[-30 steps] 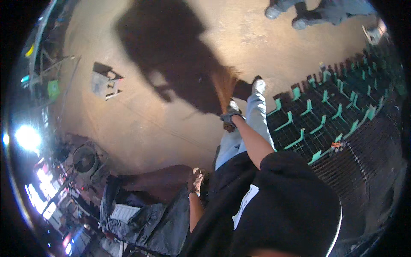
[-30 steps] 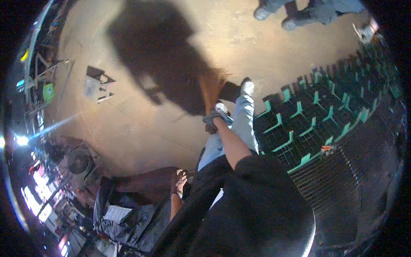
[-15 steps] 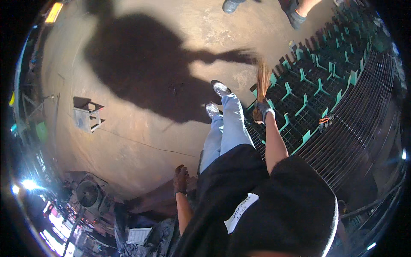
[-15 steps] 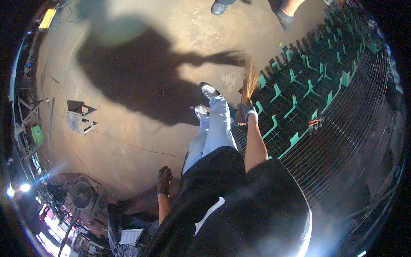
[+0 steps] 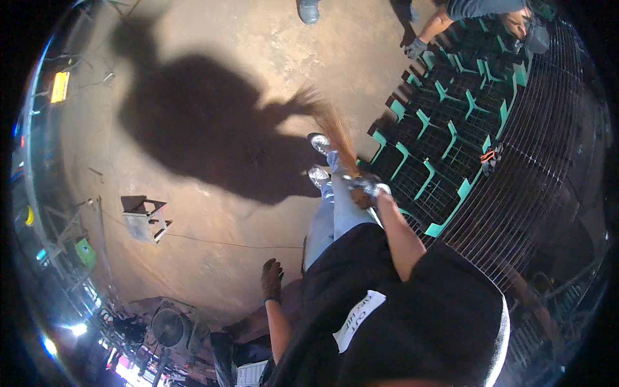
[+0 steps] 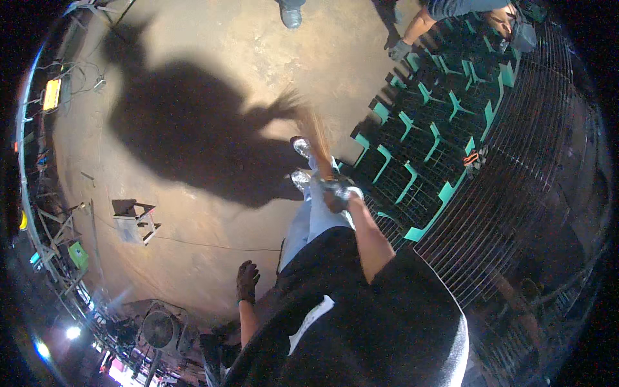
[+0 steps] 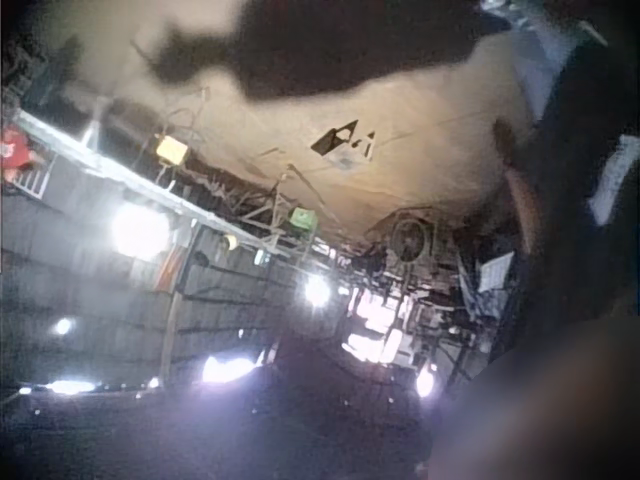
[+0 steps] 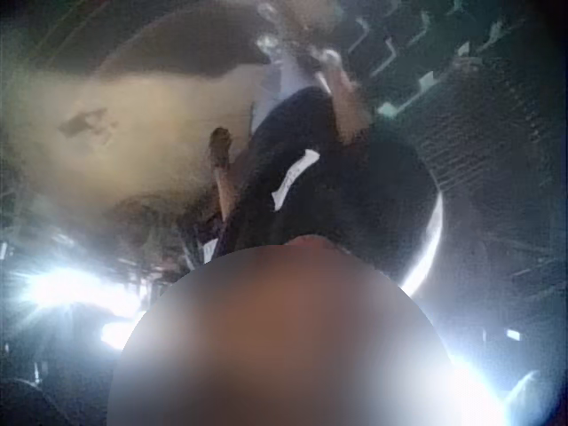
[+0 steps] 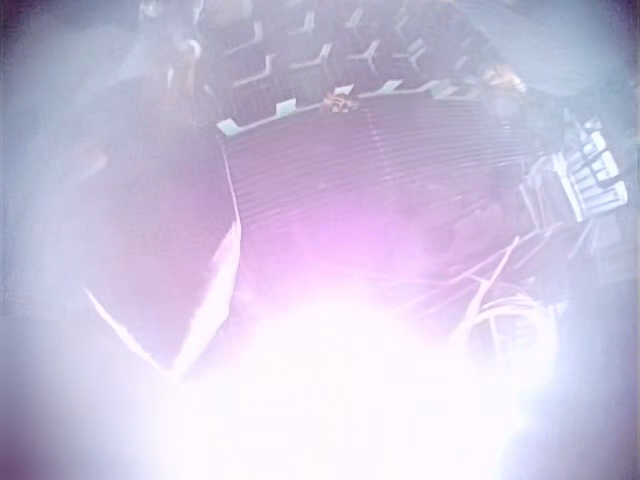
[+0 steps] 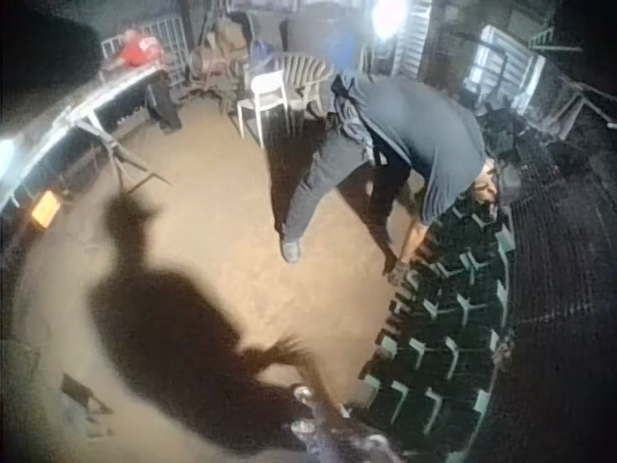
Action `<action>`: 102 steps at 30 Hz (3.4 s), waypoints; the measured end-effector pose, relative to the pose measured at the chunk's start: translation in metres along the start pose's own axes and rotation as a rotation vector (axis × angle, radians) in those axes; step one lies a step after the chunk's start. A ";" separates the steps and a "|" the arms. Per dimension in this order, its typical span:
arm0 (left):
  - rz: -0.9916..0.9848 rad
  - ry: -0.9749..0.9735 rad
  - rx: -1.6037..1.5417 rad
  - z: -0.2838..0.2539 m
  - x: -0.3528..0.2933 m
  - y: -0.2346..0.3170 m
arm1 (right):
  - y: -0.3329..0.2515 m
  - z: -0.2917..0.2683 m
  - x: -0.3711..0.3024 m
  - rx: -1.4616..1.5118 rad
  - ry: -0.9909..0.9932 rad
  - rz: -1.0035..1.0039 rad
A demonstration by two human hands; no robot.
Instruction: The person sweeps a concrete floor using a traditional straw broom in a large indoor space. They move around the area, sweeping debris toward a central pile while navigating around stacked green crates, white plastic chairs, and metal frames. The person continues sweeping across different sections of the floor throughout the clip.
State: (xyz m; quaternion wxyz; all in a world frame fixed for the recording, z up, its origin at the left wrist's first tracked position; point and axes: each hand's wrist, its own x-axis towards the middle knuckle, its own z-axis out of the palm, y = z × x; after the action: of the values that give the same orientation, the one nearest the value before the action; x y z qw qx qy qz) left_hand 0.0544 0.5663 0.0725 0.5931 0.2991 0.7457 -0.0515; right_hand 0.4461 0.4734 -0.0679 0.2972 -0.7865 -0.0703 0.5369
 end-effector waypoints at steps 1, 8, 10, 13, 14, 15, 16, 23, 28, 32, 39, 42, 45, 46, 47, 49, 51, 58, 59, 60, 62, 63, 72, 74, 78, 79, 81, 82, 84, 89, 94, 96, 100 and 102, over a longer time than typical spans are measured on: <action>0.023 -0.011 -0.009 0.003 -0.002 0.005 | 0.006 -0.014 -0.006 0.111 0.022 -0.009; 0.080 -0.041 -0.060 0.023 -0.015 0.012 | 0.020 -0.051 0.098 0.586 0.135 0.310; 0.066 -0.020 -0.059 0.020 -0.017 0.002 | 0.013 -0.018 0.137 0.606 -0.034 0.482; 0.037 0.014 -0.046 0.012 -0.020 -0.017 | -0.008 0.075 0.146 0.000 -0.065 0.137; 0.049 0.018 -0.036 0.009 -0.022 -0.024 | -0.018 0.098 0.140 -0.063 -0.149 0.196; 0.036 0.021 -0.029 0.004 -0.024 -0.029 | -0.027 0.113 0.128 -0.104 -0.244 0.251; 0.066 0.028 -0.001 0.000 -0.025 -0.033 | -0.035 0.122 0.114 -0.118 -0.393 0.298; 0.066 0.026 -0.079 -0.004 -0.014 -0.065 | -0.059 0.107 0.029 -0.522 -0.386 0.097; 0.078 0.026 0.009 -0.002 0.001 -0.086 | -0.038 0.048 0.018 -0.095 -0.350 0.218; 0.064 0.048 -0.080 -0.001 -0.001 -0.102 | -0.018 0.057 0.064 -0.283 0.011 -0.020; 0.015 0.026 -0.267 -0.013 -0.009 -0.109 | -0.018 0.166 0.118 -0.436 -0.386 0.188; 0.025 0.073 -0.170 -0.019 -0.012 -0.108 | -0.038 0.175 0.064 -0.552 -0.533 0.166; -0.004 0.053 -0.245 -0.021 -0.002 -0.109 | -0.067 0.151 0.026 -0.436 -0.751 0.304; -0.004 0.030 -0.252 -0.021 0.006 -0.108 | -0.073 0.136 0.016 -0.400 -0.663 0.149; -0.009 0.010 -0.257 -0.020 0.015 -0.108 | -0.072 0.120 0.003 -0.364 -0.574 -0.004; 0.001 -0.033 -0.225 -0.021 0.032 -0.105 | -0.065 0.093 -0.016 -0.249 -0.515 0.006; 0.000 -0.064 -0.143 -0.023 0.048 -0.096 | -0.046 0.066 -0.025 -0.270 -0.430 0.040; 0.219 -0.303 0.128 -0.006 0.085 -0.008 | 0.046 -0.049 0.024 0.281 -0.368 0.024; 0.188 -0.303 0.144 0.003 0.094 0.014 | 0.053 -0.068 0.031 0.276 -0.369 -0.100; 0.138 -0.287 0.182 0.010 0.099 0.031 | 0.056 -0.083 0.035 0.210 -0.355 -0.291; 0.280 -0.283 0.145 0.021 0.102 0.054 | 0.063 -0.117 0.029 0.374 -0.310 -0.226; 0.339 -0.275 0.137 0.028 0.104 0.063 | 0.067 -0.127 0.023 0.866 -0.329 0.037; 0.155 -0.322 0.256 0.070 0.118 0.139 | 0.113 -0.212 0.117 0.540 0.111 -0.734; 0.816 -0.254 0.985 0.081 0.103 0.162 | 0.092 -0.258 0.154 0.893 0.141 -0.279; 0.408 -0.210 0.597 0.152 0.069 0.232 | -0.011 -0.375 0.223 0.823 0.369 0.078; 0.305 -0.223 0.512 0.172 0.059 0.257 | -0.038 -0.403 0.238 0.728 0.411 0.106; 0.174 -0.185 0.344 0.218 0.034 0.309 | -0.087 -0.454 0.265 0.549 0.489 0.139; 0.126 -0.119 0.264 0.243 0.019 0.334 | -0.108 -0.480 0.279 0.480 0.513 0.165; 0.242 -0.213 0.242 0.287 -0.012 0.387 | -0.146 -0.517 0.310 0.369 0.535 0.211; 0.280 -0.110 0.382 0.373 -0.067 0.475 | -0.192 -0.550 0.383 0.212 0.433 0.377; 0.167 -0.050 0.440 0.387 -0.070 0.479 | -0.187 -0.471 0.391 -0.312 0.181 0.183; 0.134 -0.062 0.426 0.383 -0.064 0.469 | -0.179 -0.423 0.359 -0.480 0.201 0.042; 0.077 -0.088 0.344 0.375 -0.053 0.454 | -0.173 -0.380 0.280 -0.310 0.002 0.046; 0.079 -0.106 0.314 0.374 -0.049 0.452 | -0.175 -0.391 0.260 0.013 -0.188 0.307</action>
State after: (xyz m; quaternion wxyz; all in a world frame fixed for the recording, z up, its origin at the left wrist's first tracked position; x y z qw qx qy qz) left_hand 0.6087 0.7554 0.1341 0.5792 0.4139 0.6839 -0.1595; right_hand 0.9367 0.5742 -0.0849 0.2087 -0.7325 0.0269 0.6474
